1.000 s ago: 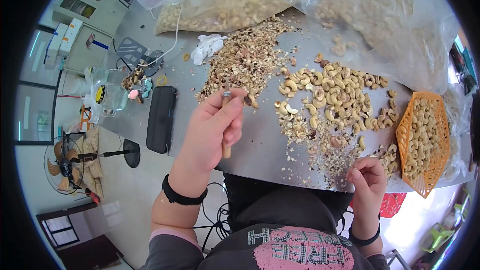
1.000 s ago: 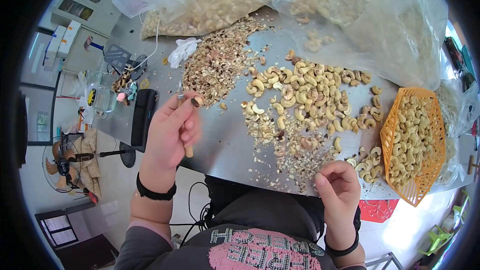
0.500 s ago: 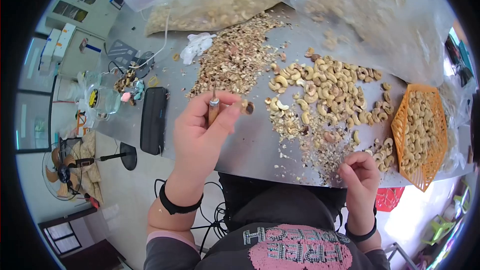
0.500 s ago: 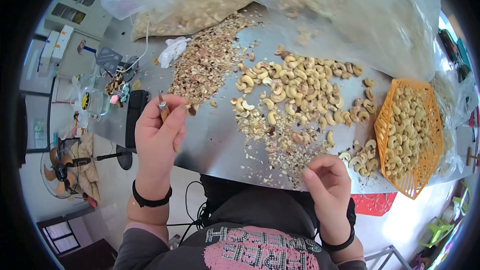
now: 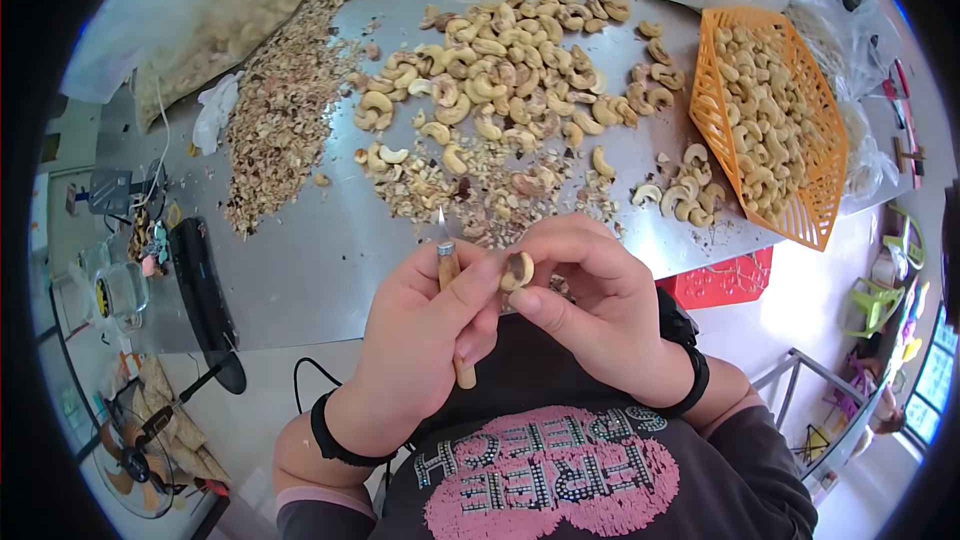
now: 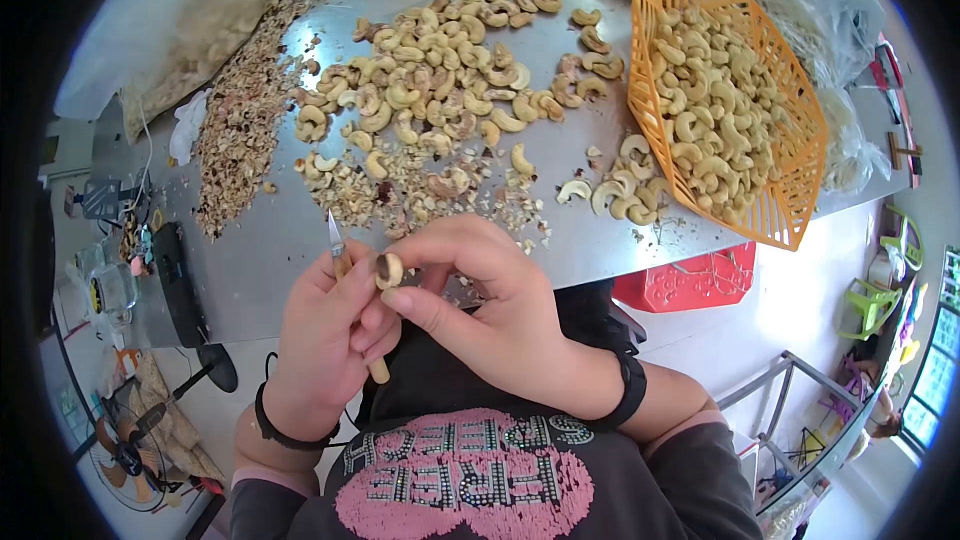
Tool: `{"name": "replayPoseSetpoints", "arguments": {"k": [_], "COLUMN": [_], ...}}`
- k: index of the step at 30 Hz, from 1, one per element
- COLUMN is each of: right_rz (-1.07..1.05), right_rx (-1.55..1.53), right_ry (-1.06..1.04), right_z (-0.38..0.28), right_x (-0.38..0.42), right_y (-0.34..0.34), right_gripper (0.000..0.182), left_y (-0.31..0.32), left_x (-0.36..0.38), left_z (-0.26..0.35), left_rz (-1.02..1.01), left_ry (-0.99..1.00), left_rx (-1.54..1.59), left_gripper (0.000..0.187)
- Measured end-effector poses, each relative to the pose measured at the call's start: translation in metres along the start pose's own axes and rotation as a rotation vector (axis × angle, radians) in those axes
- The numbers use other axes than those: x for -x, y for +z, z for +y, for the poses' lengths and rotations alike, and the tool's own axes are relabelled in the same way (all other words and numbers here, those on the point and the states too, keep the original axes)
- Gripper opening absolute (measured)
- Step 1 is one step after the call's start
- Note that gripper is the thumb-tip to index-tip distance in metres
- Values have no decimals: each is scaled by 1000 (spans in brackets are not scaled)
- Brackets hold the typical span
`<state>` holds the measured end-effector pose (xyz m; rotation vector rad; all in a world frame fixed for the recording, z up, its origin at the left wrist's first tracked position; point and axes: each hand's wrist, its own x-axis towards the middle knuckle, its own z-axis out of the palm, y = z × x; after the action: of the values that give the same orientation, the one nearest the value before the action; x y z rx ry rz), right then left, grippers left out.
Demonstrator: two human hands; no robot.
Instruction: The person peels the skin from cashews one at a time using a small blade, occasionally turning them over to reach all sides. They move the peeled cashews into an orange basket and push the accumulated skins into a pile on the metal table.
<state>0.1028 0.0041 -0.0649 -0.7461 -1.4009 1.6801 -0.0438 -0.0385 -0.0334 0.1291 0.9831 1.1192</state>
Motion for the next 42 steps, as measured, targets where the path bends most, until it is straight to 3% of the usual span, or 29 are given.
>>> {"name": "replayPoseSetpoints", "arguments": {"k": [2, 9, 12, 13, 14, 17, 24, 27, 29, 32, 39, 41, 42], "right_rz": [-1, -25, -53, -85, -85, -139, -132, -118, -115, -93, -100, -100, -114], "right_rx": [-35, -381, -482, -497, -495, -537, -446, -413, -385, -331, -272, -291, -310], "right_ry": [-26, 202, 332, 386, 389, 374, 343, 307, 297, 246, 255, 277, 280], "right_z": [0, -20, -24, -24, -25, -25, -26, -26, -25, -20, -18, -21, -22], "right_x": [2, -1, -1, 0, 0, -2, 0, 0, 0, 2, 3, 1, 0], "right_y": [-2, -1, -5, -7, -8, -8, -9, -8, -8, -7, -7, -7, -9], "right_gripper": [20, 14, 13, 13, 13, 13, 14, 15, 15, 15, 16, 15, 15], "left_y": [2, 0, -5, -10, -13, -4, -1, -5, -3, -2, -3, -1, -2], "left_x": [0, 3, 6, 7, 7, 7, 11, 8, 6, 4, 1, 5, 5], "left_z": [-2, 2, 4, 8, 9, 11, 21, 18, 15, 14, 14, 17, 19], "left_rz": [-25, -10, -119, -199, -278, -345, -259, -262, -224, -188, -190, -142, -141], "left_ry": [10, 137, 285, 294, 302, 374, 317, 421, 646, 779, 748, 449, 451], "left_rx": [-70, -491, -445, -592, -739, -754, -922, -1062, -1169, -1293, -1232, -1027, -1028], "left_gripper": [12, 13, 22, 29, 37, 40, 39, 41, 41, 38, 31, 30, 30]}}
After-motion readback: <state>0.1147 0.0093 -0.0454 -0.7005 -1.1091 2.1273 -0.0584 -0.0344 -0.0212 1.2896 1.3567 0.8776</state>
